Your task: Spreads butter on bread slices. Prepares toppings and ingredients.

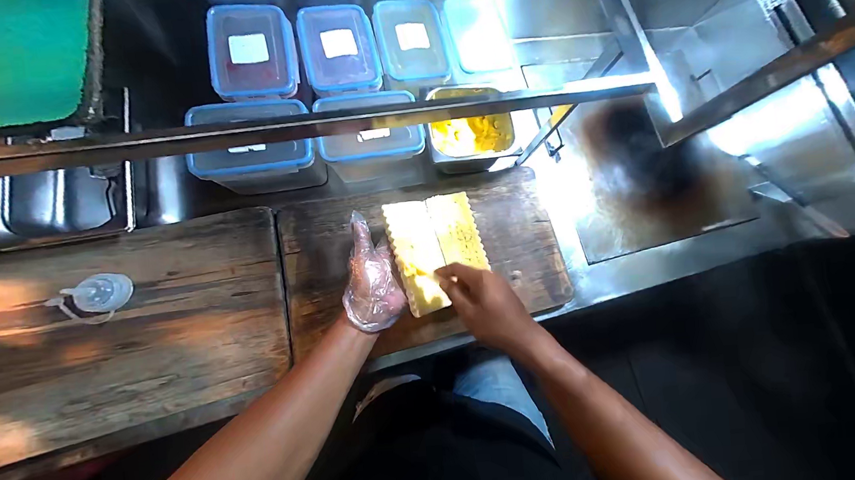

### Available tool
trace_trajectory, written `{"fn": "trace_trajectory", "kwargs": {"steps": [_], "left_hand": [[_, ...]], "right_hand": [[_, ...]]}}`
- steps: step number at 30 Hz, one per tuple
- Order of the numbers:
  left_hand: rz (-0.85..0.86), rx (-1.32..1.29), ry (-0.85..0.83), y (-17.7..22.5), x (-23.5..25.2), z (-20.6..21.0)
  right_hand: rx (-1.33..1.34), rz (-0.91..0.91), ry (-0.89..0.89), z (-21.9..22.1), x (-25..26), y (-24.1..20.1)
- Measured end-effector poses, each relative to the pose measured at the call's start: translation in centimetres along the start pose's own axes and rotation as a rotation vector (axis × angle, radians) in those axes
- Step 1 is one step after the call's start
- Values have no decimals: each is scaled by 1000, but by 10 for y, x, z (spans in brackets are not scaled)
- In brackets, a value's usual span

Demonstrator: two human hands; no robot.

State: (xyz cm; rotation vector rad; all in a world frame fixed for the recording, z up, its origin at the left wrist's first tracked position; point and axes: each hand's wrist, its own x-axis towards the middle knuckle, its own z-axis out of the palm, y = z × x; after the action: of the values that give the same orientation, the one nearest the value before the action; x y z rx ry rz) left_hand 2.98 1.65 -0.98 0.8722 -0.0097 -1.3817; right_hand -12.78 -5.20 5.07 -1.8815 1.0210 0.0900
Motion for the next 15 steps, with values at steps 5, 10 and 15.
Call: {"fn": "trace_trajectory", "kwargs": {"steps": [5,10,15], "left_hand": [[-2,42,-12,0,6,2],[-23,96,80,10,8,0],[-12,115,23,8,6,4]], "right_hand": [[-244,-56,95,-5,70,3],[-184,-66,-35,-14,29,-17],[-324,-64,90,1,65,-10]]}}
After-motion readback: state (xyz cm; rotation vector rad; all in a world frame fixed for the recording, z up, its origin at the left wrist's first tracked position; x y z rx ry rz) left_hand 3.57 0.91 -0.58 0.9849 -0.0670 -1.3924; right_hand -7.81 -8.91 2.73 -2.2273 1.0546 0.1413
